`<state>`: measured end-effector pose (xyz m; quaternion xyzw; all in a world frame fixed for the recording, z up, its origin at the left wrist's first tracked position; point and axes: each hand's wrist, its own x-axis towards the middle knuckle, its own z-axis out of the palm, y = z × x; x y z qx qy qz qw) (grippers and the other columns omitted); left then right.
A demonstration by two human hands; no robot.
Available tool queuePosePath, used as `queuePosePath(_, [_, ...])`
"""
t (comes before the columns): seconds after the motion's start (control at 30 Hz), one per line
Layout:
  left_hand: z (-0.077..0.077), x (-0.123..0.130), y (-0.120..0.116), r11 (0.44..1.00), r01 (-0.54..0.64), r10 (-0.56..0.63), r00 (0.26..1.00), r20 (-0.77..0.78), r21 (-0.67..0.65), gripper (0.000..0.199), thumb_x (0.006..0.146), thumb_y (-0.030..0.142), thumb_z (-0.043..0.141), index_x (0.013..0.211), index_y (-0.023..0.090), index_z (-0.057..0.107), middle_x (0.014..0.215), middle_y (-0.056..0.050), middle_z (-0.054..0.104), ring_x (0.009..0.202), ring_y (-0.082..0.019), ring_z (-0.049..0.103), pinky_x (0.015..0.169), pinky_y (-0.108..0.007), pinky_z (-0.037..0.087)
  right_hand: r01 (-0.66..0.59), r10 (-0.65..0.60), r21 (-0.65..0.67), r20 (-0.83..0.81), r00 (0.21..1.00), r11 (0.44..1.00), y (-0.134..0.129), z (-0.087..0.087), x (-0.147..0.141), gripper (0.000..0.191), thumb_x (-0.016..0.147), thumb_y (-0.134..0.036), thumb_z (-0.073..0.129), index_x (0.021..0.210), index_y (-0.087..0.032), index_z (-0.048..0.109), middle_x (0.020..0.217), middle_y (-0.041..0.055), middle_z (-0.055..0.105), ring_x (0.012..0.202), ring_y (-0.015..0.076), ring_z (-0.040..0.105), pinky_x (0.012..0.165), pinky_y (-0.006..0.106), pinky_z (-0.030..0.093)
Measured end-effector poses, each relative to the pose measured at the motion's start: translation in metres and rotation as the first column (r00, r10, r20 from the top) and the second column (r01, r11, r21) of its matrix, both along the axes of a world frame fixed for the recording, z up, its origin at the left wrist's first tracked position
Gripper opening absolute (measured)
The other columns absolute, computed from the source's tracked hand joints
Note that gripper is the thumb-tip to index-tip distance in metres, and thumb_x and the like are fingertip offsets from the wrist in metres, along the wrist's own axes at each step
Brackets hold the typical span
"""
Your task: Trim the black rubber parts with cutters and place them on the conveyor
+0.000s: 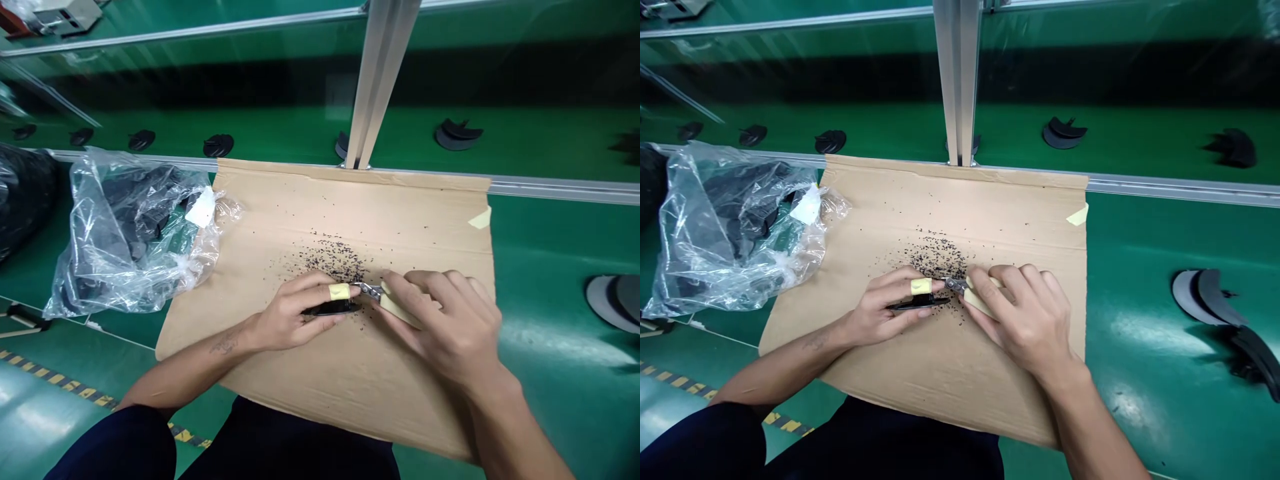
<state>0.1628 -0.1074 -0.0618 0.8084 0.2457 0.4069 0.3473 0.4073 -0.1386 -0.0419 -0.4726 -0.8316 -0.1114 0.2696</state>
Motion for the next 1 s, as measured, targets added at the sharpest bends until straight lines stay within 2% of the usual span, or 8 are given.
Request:
queuePosePath(0.17, [-0.001,0.000,0.001,0.996,-0.025,0.033,0.995,-0.099,0.081,0.040,0.096,0.019,0.063,0.136,0.019,0.060,0.100,-0.008,0.068,0.087,-0.016,0.063,0.074,-0.029,0.058,0.005,-0.006,0.027,0.063,0.998,1.000,0.000,0.001,-0.002,0.024,0.092,-0.033,0.071,0.112,-0.021,0.067,0.084,0.0051,0.069,0.070,0.0191,0.053,0.061,0.036,0.034])
queuePosePath(0.37, [-0.004,-0.002,0.002,0.986,-0.098,0.116,0.985,-0.126,0.138,0.036,0.094,0.021,0.066,0.129,0.016,0.062,0.101,-0.009,0.068,0.087,-0.017,0.063,0.073,-0.030,0.056,0.026,-0.027,-0.066,-0.013,1.000,0.997,0.002,-0.003,0.004,0.026,0.092,-0.034,0.070,0.114,-0.022,0.065,0.087,0.0065,0.068,0.072,0.0214,0.055,0.061,0.037,0.036])
queuePosePath(0.53, [-0.005,-0.001,0.003,0.965,-0.160,0.190,0.973,-0.131,0.209,0.026,0.093,0.019,0.067,0.118,0.018,0.068,0.097,-0.007,0.070,0.085,-0.017,0.061,0.074,-0.030,0.052,-0.041,-0.015,-0.209,-0.262,0.965,0.977,0.002,-0.004,0.003,0.027,0.091,-0.031,0.071,0.116,-0.023,0.063,0.091,0.0069,0.068,0.078,0.0226,0.060,0.069,0.038,0.047])
queuePosePath(0.63, [-0.004,-0.001,0.003,0.960,-0.166,0.193,0.976,-0.105,0.227,0.023,0.091,0.021,0.071,0.114,0.019,0.070,0.097,-0.006,0.072,0.088,-0.018,0.062,0.078,-0.032,0.053,-0.138,-0.054,-0.354,-0.481,0.875,0.925,0.000,-0.002,-0.005,0.028,0.089,-0.029,0.074,0.114,-0.024,0.063,0.096,0.0060,0.068,0.083,0.0212,0.063,0.070,0.035,0.051])
queuePosePath(0.73, [-0.003,-0.001,0.002,0.978,-0.109,0.114,0.993,-0.020,0.175,0.021,0.094,0.017,0.067,0.115,0.018,0.068,0.098,-0.007,0.074,0.089,-0.016,0.067,0.077,-0.030,0.056,-0.246,-0.097,-0.441,-0.623,0.776,0.863,-0.002,-0.001,-0.014,0.025,0.089,-0.027,0.074,0.111,-0.024,0.062,0.102,0.0069,0.068,0.090,0.0214,0.065,0.068,0.032,0.053])
queuePosePath(0.8, [-0.003,-0.001,0.000,0.986,-0.078,0.074,0.997,0.028,0.151,0.021,0.095,0.015,0.064,0.116,0.017,0.067,0.100,-0.008,0.074,0.092,-0.016,0.071,0.077,-0.029,0.059,-0.317,-0.065,-0.423,-0.679,0.732,0.849,-0.004,-0.004,-0.018,0.023,0.089,-0.021,0.071,0.111,-0.023,0.061,0.103,0.0071,0.069,0.094,0.0214,0.067,0.070,0.031,0.054])
queuePosePath(0.87, [-0.005,0.000,-0.002,0.985,-0.071,0.067,0.997,0.034,0.157,0.020,0.094,0.015,0.065,0.114,0.016,0.065,0.101,-0.009,0.074,0.094,-0.016,0.072,0.078,-0.029,0.061,-0.360,0.036,-0.344,-0.679,0.734,0.867,-0.005,-0.007,-0.021,0.024,0.090,-0.015,0.068,0.111,-0.022,0.061,0.102,0.0070,0.070,0.092,0.0201,0.067,0.070,0.031,0.054])
queuePosePath(1.0, [-0.010,0.002,-0.003,0.970,-0.095,0.112,0.992,-0.063,0.223,0.016,0.094,0.017,0.064,0.110,0.013,0.065,0.100,-0.011,0.071,0.091,-0.018,0.069,0.077,-0.030,0.062,-0.311,0.244,-0.094,-0.424,0.872,0.946,-0.011,-0.012,-0.024,0.021,0.091,-0.008,0.063,0.108,-0.019,0.062,0.089,0.0064,0.072,0.076,0.0176,0.062,0.064,0.032,0.046])
